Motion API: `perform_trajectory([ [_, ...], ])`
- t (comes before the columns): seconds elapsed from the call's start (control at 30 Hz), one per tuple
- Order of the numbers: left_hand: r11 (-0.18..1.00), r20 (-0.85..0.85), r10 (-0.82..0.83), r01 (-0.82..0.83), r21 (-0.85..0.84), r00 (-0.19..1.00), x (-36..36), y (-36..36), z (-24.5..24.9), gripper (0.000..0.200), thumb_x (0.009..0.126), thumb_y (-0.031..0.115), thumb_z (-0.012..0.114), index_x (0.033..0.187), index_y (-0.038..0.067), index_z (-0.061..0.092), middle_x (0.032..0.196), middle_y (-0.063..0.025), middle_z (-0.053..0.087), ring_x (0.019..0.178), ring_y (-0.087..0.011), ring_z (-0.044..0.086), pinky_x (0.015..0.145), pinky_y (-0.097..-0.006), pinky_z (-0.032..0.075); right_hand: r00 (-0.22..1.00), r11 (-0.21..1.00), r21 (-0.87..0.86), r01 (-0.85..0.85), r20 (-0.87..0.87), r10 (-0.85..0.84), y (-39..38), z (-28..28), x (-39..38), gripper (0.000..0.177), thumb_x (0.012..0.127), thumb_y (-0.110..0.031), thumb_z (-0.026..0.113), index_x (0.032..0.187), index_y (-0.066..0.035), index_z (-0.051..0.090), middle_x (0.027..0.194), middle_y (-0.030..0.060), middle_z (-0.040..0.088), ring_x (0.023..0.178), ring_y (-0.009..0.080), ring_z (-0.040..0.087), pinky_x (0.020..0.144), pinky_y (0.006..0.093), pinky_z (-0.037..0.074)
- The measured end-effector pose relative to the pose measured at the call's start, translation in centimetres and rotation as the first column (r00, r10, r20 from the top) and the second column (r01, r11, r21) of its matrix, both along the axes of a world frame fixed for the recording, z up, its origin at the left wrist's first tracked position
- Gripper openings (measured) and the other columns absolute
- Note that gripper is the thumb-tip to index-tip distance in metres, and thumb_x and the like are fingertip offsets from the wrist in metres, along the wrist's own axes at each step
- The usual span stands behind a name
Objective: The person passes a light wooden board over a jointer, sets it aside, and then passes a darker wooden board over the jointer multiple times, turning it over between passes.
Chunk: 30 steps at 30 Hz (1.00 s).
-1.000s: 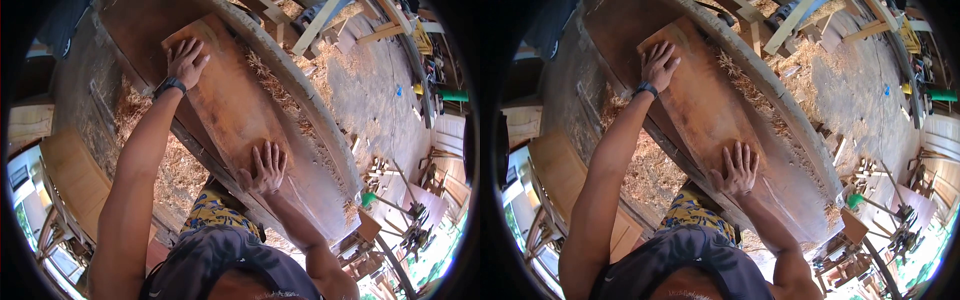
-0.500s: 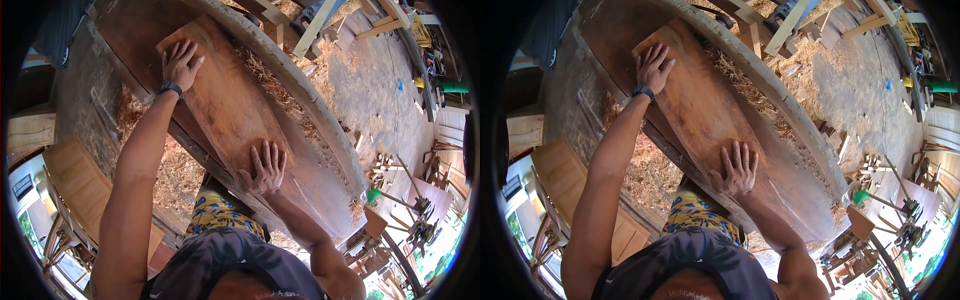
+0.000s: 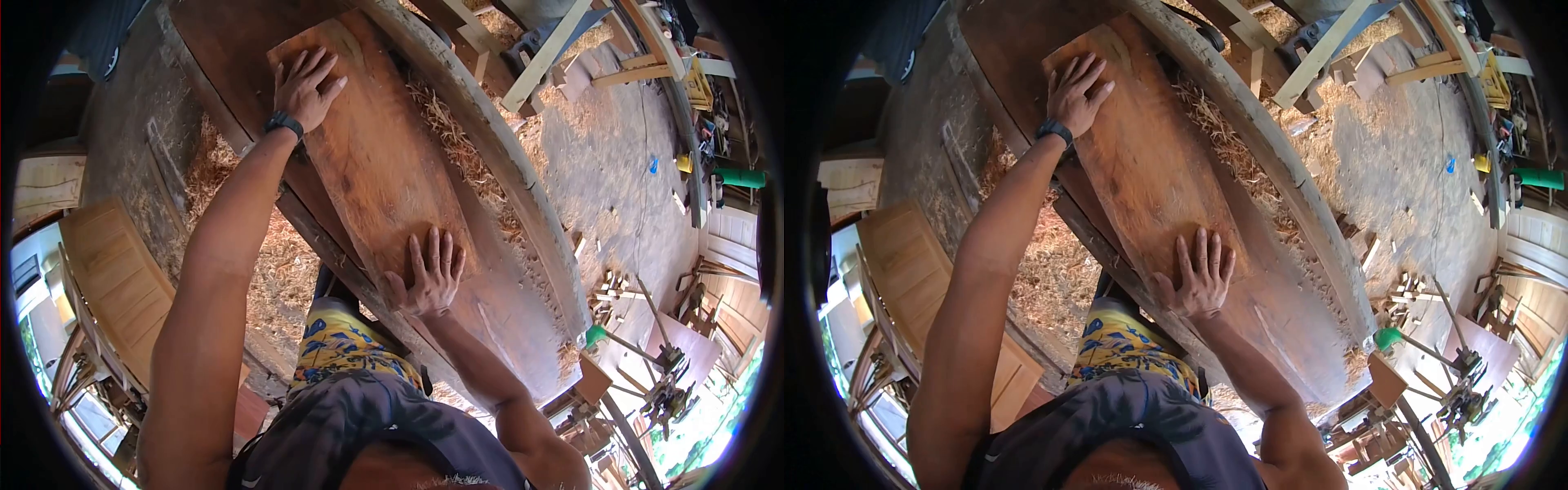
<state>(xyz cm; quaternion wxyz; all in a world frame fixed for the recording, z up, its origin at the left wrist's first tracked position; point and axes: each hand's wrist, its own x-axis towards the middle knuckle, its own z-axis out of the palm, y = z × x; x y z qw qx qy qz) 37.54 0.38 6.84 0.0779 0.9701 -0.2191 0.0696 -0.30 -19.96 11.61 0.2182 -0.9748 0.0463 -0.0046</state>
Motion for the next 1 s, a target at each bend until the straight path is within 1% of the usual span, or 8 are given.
perform_trajectory([
  [0.13, 1.000, -0.009, 0.013, -0.013, 0.003, 1.000, 0.8, 0.4, -0.1, 0.059, 0.102, 0.059, 0.049, 0.152, 0.028, 0.051, 0.165, -0.0008, 0.039, 0.153, -0.0289, 0.031, 0.126, -0.0580, 0.014, 1.000, 1.000, 0.004, 0.001, 0.031, -0.002, 0.4, -0.1, 0.9, 0.073, 0.087, -0.055, 0.066, 0.144, -0.011, 0.060, 0.159, 0.0251, 0.042, 0.149, 0.0465, 0.034, 0.121, 0.0658, 0.015],
  [0.2, 1.000, 0.021, 0.012, -0.011, -0.027, 1.000, 1.4, 0.6, -0.3, 0.060, 0.101, 0.062, 0.049, 0.148, 0.026, 0.056, 0.163, -0.0002, 0.042, 0.152, -0.0272, 0.034, 0.127, -0.0559, 0.014, 1.000, 1.000, 0.008, 0.003, 0.029, -0.003, 0.6, 0.0, 1.4, 0.072, 0.087, -0.055, 0.066, 0.144, -0.011, 0.060, 0.158, 0.0251, 0.042, 0.149, 0.0464, 0.034, 0.121, 0.0657, 0.015],
  [0.23, 1.000, 0.019, 0.014, -0.013, -0.027, 1.000, 1.6, 0.7, -0.4, 0.060, 0.101, 0.062, 0.049, 0.148, 0.026, 0.056, 0.163, -0.0002, 0.042, 0.152, -0.0272, 0.034, 0.127, -0.0559, 0.014, 1.000, 1.000, 0.011, 0.007, 0.028, -0.008, 0.7, 0.0, 1.7, 0.072, 0.087, -0.055, 0.066, 0.144, -0.011, 0.061, 0.158, 0.0250, 0.042, 0.149, 0.0462, 0.034, 0.121, 0.0656, 0.016],
  [0.43, 0.999, 0.032, 0.008, -0.006, -0.039, 0.999, 3.1, 1.5, -0.8, 0.061, 0.100, 0.062, 0.049, 0.149, 0.026, 0.056, 0.163, -0.0003, 0.042, 0.152, -0.0273, 0.034, 0.126, -0.0575, 0.015, 1.000, 1.000, 0.005, 0.005, 0.028, -0.005, 1.4, -0.2, 3.1, 0.072, 0.088, -0.056, 0.065, 0.144, -0.011, 0.061, 0.158, 0.0246, 0.043, 0.149, 0.0451, 0.035, 0.121, 0.0646, 0.015],
  [0.63, 0.999, 0.045, 0.019, -0.017, -0.048, 0.999, 5.0, 2.5, -0.9, 0.061, 0.100, 0.063, 0.049, 0.149, 0.027, 0.056, 0.162, -0.0001, 0.043, 0.152, -0.0256, 0.034, 0.126, -0.0582, 0.018, 0.999, 1.000, -0.003, -0.005, 0.048, 0.005, 2.3, -0.4, 4.9, 0.071, 0.089, -0.055, 0.063, 0.144, -0.010, 0.061, 0.158, 0.0255, 0.043, 0.149, 0.0458, 0.035, 0.121, 0.0644, 0.014],
  [0.7, 1.000, 0.047, 0.019, -0.019, -0.013, 0.999, 5.5, 2.8, -0.8, 0.058, 0.103, 0.058, 0.048, 0.152, 0.027, 0.052, 0.163, -0.0008, 0.042, 0.152, -0.0269, 0.034, 0.125, -0.0575, 0.019, 0.999, 1.000, -0.002, -0.007, 0.038, 0.008, 2.4, -0.3, 5.6, 0.071, 0.089, -0.055, 0.063, 0.144, -0.010, 0.061, 0.158, 0.0257, 0.042, 0.149, 0.0462, 0.035, 0.121, 0.0645, 0.014],
  [0.93, 0.999, 0.065, 0.046, -0.045, -0.016, 0.997, 7.4, 3.7, -1.2, 0.056, 0.104, 0.057, 0.047, 0.152, 0.028, 0.052, 0.162, 0.0004, 0.043, 0.152, -0.0255, 0.035, 0.125, -0.0567, 0.019, 0.999, 1.000, -0.012, -0.013, 0.028, 0.014, 3.2, -0.4, 7.5, 0.070, 0.089, -0.053, 0.063, 0.144, -0.010, 0.060, 0.158, 0.0257, 0.042, 0.149, 0.0472, 0.033, 0.122, 0.0644, 0.013],
  [1.0, 0.999, 0.051, 0.043, -0.042, -0.016, 0.998, 7.9, 3.9, -1.2, 0.056, 0.104, 0.057, 0.046, 0.151, 0.028, 0.052, 0.163, 0.0019, 0.042, 0.153, -0.0241, 0.032, 0.125, -0.0576, 0.018, 1.000, 0.999, -0.031, -0.020, 0.022, 0.020, 3.4, -0.5, 7.9, 0.070, 0.089, -0.052, 0.063, 0.144, -0.010, 0.060, 0.159, 0.0255, 0.041, 0.149, 0.0470, 0.033, 0.122, 0.0643, 0.012],
])
